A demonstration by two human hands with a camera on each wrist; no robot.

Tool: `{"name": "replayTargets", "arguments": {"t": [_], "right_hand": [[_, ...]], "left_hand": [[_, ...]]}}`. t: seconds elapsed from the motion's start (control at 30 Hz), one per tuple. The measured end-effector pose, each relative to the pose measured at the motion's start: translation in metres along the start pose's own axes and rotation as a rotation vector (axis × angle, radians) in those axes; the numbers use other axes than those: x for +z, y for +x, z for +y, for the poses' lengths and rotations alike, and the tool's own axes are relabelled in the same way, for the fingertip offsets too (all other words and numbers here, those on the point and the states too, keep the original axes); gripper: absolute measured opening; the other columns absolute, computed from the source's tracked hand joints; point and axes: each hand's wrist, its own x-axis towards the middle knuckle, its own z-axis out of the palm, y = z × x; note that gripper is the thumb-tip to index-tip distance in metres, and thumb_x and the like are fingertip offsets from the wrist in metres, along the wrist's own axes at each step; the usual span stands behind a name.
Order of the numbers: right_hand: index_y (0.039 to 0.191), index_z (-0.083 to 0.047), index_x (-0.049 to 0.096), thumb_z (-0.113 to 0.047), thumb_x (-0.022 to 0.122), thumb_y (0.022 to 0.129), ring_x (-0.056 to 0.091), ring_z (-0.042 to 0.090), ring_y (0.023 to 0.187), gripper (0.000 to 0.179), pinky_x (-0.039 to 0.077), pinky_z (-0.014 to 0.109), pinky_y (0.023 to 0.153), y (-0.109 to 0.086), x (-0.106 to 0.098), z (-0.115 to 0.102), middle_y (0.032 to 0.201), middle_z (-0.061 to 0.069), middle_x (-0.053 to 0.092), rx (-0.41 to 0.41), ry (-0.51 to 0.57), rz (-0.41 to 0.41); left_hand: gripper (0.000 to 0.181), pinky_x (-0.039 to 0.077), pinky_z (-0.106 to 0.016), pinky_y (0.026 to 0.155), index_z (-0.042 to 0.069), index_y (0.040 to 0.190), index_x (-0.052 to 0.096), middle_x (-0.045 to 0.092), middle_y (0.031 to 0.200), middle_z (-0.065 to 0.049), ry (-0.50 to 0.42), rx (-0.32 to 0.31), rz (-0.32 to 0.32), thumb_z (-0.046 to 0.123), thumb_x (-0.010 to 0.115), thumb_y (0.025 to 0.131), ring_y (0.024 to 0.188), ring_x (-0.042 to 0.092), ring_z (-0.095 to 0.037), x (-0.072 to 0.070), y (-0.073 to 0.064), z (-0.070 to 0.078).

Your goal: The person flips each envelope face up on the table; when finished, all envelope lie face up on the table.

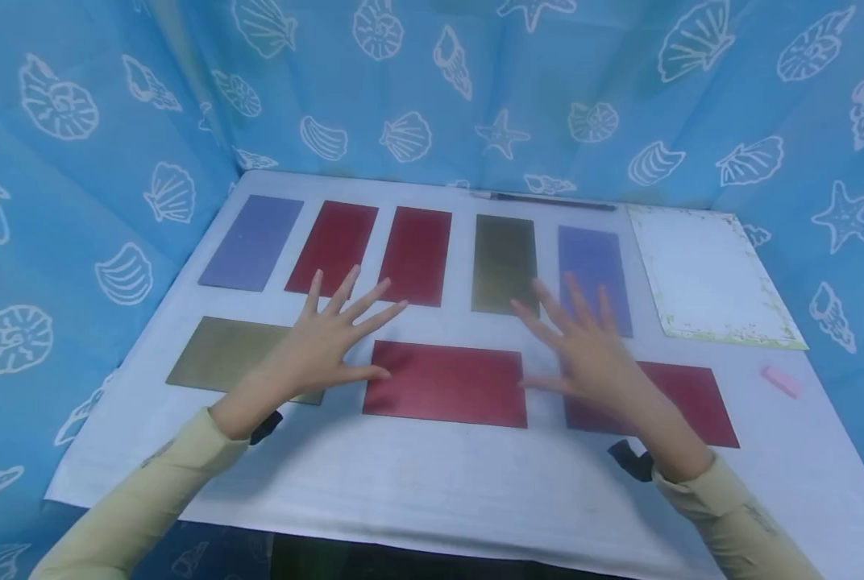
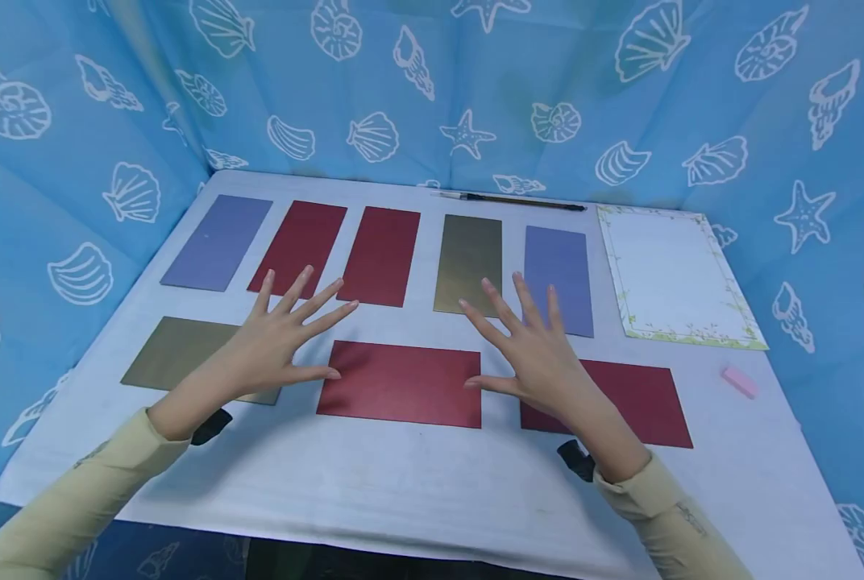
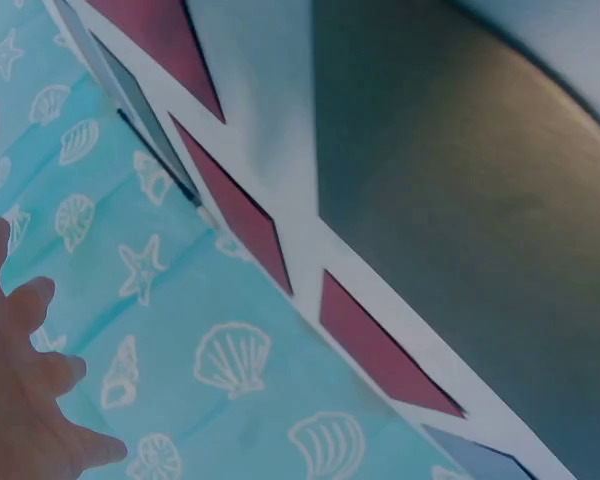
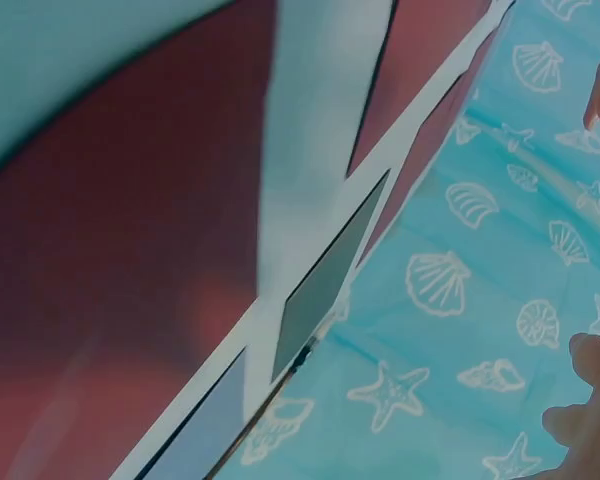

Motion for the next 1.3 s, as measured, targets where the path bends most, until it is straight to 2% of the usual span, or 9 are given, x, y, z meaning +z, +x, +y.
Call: {"name": "replayTargets", "arguments": {"t": [0.33, 0.57, 0.67, 0.93, 1.1, 1.3], "right_hand": [[0.156, -0.026, 0.017, -0.068, 0.067, 0.075, -0.012, 0.036, 0.145, 0.104, -0.008, 0.064, 0.109, 0.028, 0.001, -0.022, 0.162, 0.007, 0.002, -0.034, 0.012, -0.024], [0.155, -0.023, 0.021, -0.068, 0.066, 0.076, -0.011, 0.037, 0.145, 0.101, -0.009, 0.062, 0.11, 0.045, 0.001, -0.033, 0.162, 0.004, -0.001, -0.103, 0.028, 0.015], [0.156, -0.026, 0.017, -0.069, 0.065, 0.076, -0.011, 0.036, 0.145, 0.102, -0.01, 0.061, 0.11, 0.052, 0.003, -0.038, 0.162, 0.004, -0.002, -0.13, 0.04, 0.032], [0.156, -0.026, 0.014, -0.072, 0.059, 0.078, -0.014, 0.034, 0.144, 0.1, -0.01, 0.06, 0.11, 0.073, 0.007, -0.056, 0.162, 0.001, -0.005, -0.172, 0.065, 0.035], [0.156, -0.023, 0.017, -0.07, 0.061, 0.078, -0.014, 0.033, 0.145, 0.101, -0.009, 0.061, 0.11, 0.087, 0.007, -0.067, 0.162, 0.002, -0.003, -0.212, 0.107, 0.06], [0.156, -0.024, 0.014, -0.074, 0.053, 0.08, -0.012, 0.034, 0.145, 0.099, -0.01, 0.06, 0.11, 0.1, 0.008, -0.078, 0.162, 0.004, 0.002, -0.236, 0.129, 0.073]], "left_hand": [[0.094, -0.012, -0.065, 0.107, 0.028, 0.154, 0.026, 0.014, 0.161, -0.006, 0.025, -0.059, -0.008, 0.069, 0.062, 0.077, 0.146, -0.002, -0.037, -0.005, -0.026, -0.009], [0.096, -0.008, -0.068, 0.107, 0.029, 0.154, 0.025, 0.018, 0.16, -0.008, 0.021, -0.118, -0.011, 0.07, 0.063, 0.076, 0.145, 0.0, -0.038, -0.005, -0.045, -0.016], [0.094, -0.007, -0.068, 0.106, 0.029, 0.154, 0.025, 0.014, 0.161, -0.005, 0.009, -0.145, -0.018, 0.069, 0.062, 0.077, 0.145, -0.001, -0.038, -0.005, -0.054, -0.019], [0.094, -0.001, -0.071, 0.106, 0.029, 0.153, 0.029, 0.02, 0.159, -0.008, 0.023, -0.2, 0.014, 0.067, 0.066, 0.075, 0.145, 0.003, -0.04, -0.004, -0.079, -0.027], [0.095, -0.002, -0.071, 0.106, 0.029, 0.153, 0.029, 0.023, 0.158, -0.009, 0.034, -0.24, 0.02, 0.065, 0.069, 0.074, 0.145, 0.004, -0.041, -0.006, -0.094, -0.031], [0.094, -0.005, -0.07, 0.106, 0.029, 0.152, 0.03, 0.024, 0.158, -0.01, 0.033, -0.284, 0.037, 0.063, 0.07, 0.074, 0.143, 0.008, -0.045, -0.012, -0.11, -0.038]]}}
